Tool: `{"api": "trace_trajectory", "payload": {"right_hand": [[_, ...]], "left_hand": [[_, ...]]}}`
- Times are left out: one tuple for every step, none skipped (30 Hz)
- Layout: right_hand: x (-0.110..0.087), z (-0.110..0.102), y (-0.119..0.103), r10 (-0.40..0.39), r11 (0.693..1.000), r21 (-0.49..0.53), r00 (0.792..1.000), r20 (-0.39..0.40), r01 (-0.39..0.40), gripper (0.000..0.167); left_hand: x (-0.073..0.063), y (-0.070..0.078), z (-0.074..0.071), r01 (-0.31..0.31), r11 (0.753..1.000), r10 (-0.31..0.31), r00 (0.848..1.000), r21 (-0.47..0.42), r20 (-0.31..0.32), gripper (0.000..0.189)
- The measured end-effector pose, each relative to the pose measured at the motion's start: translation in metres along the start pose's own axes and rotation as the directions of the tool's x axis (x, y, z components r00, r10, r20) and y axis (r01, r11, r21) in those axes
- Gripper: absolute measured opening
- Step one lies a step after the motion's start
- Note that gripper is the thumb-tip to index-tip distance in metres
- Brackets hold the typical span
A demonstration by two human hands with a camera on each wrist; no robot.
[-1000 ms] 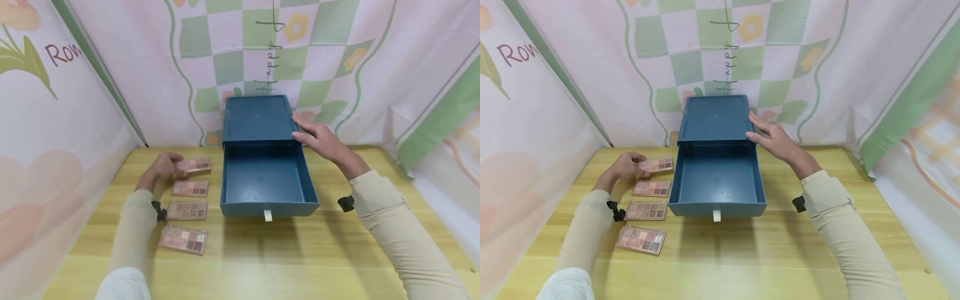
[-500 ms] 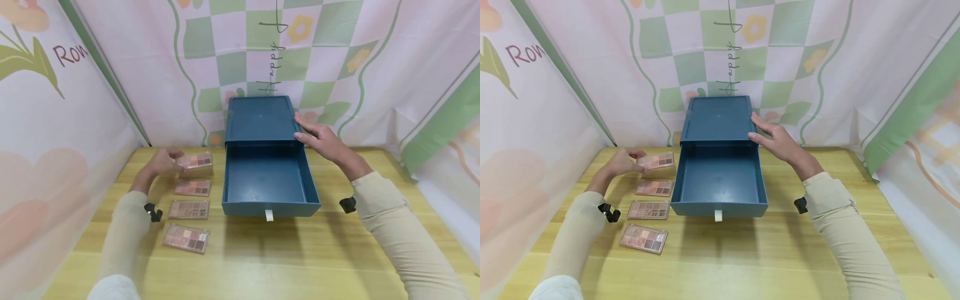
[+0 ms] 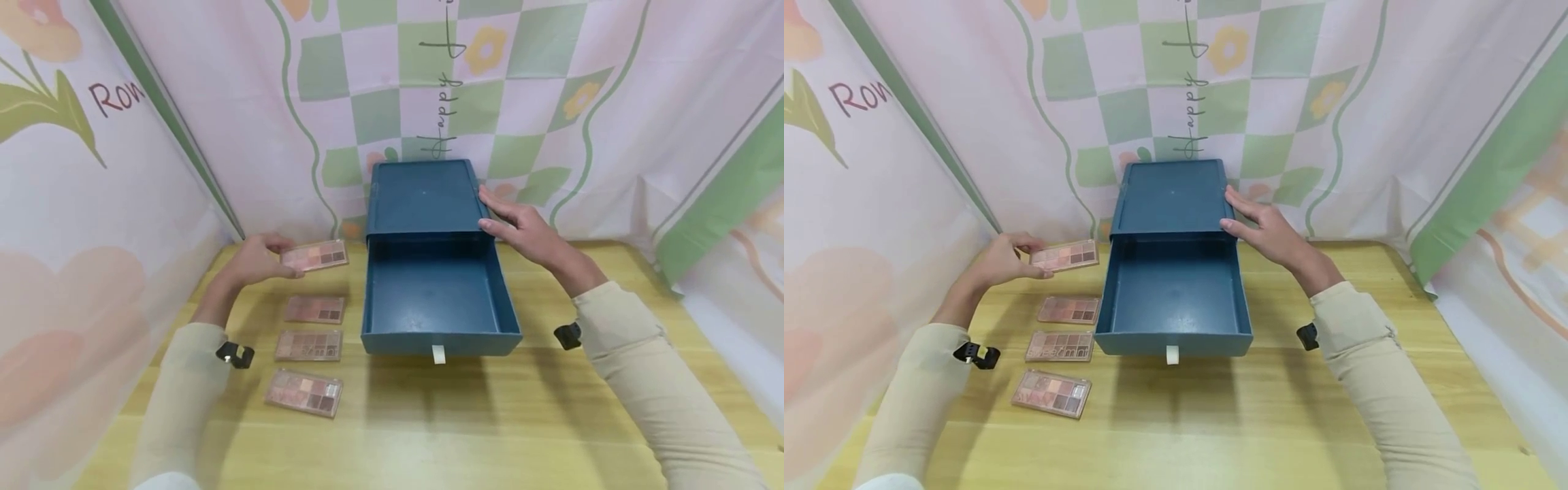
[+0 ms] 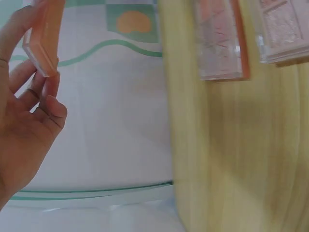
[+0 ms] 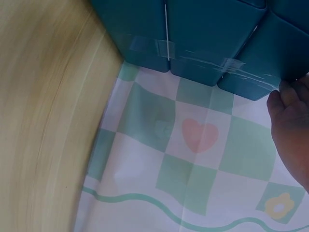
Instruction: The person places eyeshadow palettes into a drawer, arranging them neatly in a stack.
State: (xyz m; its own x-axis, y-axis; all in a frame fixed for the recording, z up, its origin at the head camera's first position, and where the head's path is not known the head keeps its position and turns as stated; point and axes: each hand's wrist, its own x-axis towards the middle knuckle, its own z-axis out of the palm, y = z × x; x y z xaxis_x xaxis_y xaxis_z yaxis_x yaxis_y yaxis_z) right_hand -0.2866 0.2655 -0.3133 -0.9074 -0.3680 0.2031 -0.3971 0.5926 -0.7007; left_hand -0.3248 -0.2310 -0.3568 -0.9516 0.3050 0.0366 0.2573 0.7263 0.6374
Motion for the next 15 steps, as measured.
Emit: {"api": "trace_trajectory", "payload": {"right_hand": [[0.000, 0.000, 0.000, 0.003, 1.000, -0.001, 1.000, 0.002, -0.003, 0.065], [-0.001, 0.001, 0.001, 0.006, 1.000, -0.003, 1.000, 0.004, -0.006, 0.065], [-0.001, 0.001, 0.001, 0.010, 1.000, -0.004, 1.000, 0.005, -0.010, 0.065], [-0.001, 0.001, 0.001, 0.012, 1.000, -0.004, 1.000, 0.005, -0.012, 0.065], [0.000, 0.001, 0.001, 0.012, 1.000, -0.005, 1.000, 0.004, -0.012, 0.065], [0.000, 0.001, 0.001, 0.013, 1.000, -0.006, 1.000, 0.003, -0.013, 0.065], [0.000, 0.001, 0.001, 0.012, 1.000, -0.008, 1.000, 0.003, -0.012, 0.065], [0.001, 0.001, 0.001, 0.011, 1.000, -0.012, 1.000, 0.002, -0.011, 0.065], [0.001, 0.001, 0.001, 0.010, 1.000, -0.015, 1.000, 0.002, -0.010, 0.065], [0.001, 0.001, 0.000, 0.008, 1.000, -0.020, 1.000, 0.001, -0.008, 0.065], [0.001, 0.000, 0.000, 0.006, 1.000, -0.022, 1.000, 0.002, -0.006, 0.065], [0.001, 0.000, 0.000, 0.004, 1.000, -0.023, 1.000, 0.003, -0.004, 0.065], [0.001, 0.000, 0.000, 0.002, 1.000, -0.023, 1.000, 0.004, -0.002, 0.065], [0.002, 0.000, 0.001, 0.001, 1.000, -0.023, 1.000, 0.003, -0.001, 0.065], [0.002, 0.000, 0.001, 0.000, 1.000, -0.020, 1.000, 0.004, 0.000, 0.065]], "left_hand": [[-0.003, 0.002, -0.001, -0.009, 1.000, 0.009, 1.000, 0.003, -0.010, 0.071], [-0.005, 0.003, -0.002, -0.022, 1.000, 0.022, 1.000, 0.003, -0.018, 0.069], [-0.008, 0.005, -0.004, -0.036, 0.999, 0.037, 0.999, 0.009, -0.026, 0.067], [-0.010, 0.007, -0.005, -0.053, 0.999, 0.053, 0.998, 0.012, -0.034, 0.066], [-0.012, 0.009, -0.006, -0.069, 0.997, 0.070, 0.996, 0.017, -0.046, 0.064], [-0.015, 0.012, -0.008, -0.085, 0.996, 0.086, 0.995, 0.022, -0.057, 0.063], [-0.017, 0.014, -0.009, -0.100, 0.995, 0.101, 0.993, 0.027, -0.066, 0.062], [-0.019, 0.016, -0.010, -0.109, 0.994, 0.111, 0.991, 0.031, -0.071, 0.062], [-0.020, 0.018, -0.011, -0.117, 0.992, 0.120, 0.990, 0.036, -0.076, 0.062], [-0.022, 0.021, -0.013, -0.125, 0.992, 0.128, 0.988, 0.034, -0.081, 0.062], [-0.023, 0.024, -0.014, -0.132, 0.991, 0.135, 0.987, 0.033, -0.086, 0.062], [-0.024, 0.026, -0.015, -0.137, 0.990, 0.139, 0.986, 0.029, -0.089, 0.061], [-0.025, 0.028, -0.016, -0.144, 0.989, 0.145, 0.985, 0.021, -0.093, 0.060], [-0.026, 0.031, -0.017, -0.151, 0.988, 0.152, 0.984, 0.012, -0.097, 0.059], [-0.026, 0.033, -0.017, -0.163, 0.987, 0.162, 0.981, 0.003, -0.103, 0.058]]}}
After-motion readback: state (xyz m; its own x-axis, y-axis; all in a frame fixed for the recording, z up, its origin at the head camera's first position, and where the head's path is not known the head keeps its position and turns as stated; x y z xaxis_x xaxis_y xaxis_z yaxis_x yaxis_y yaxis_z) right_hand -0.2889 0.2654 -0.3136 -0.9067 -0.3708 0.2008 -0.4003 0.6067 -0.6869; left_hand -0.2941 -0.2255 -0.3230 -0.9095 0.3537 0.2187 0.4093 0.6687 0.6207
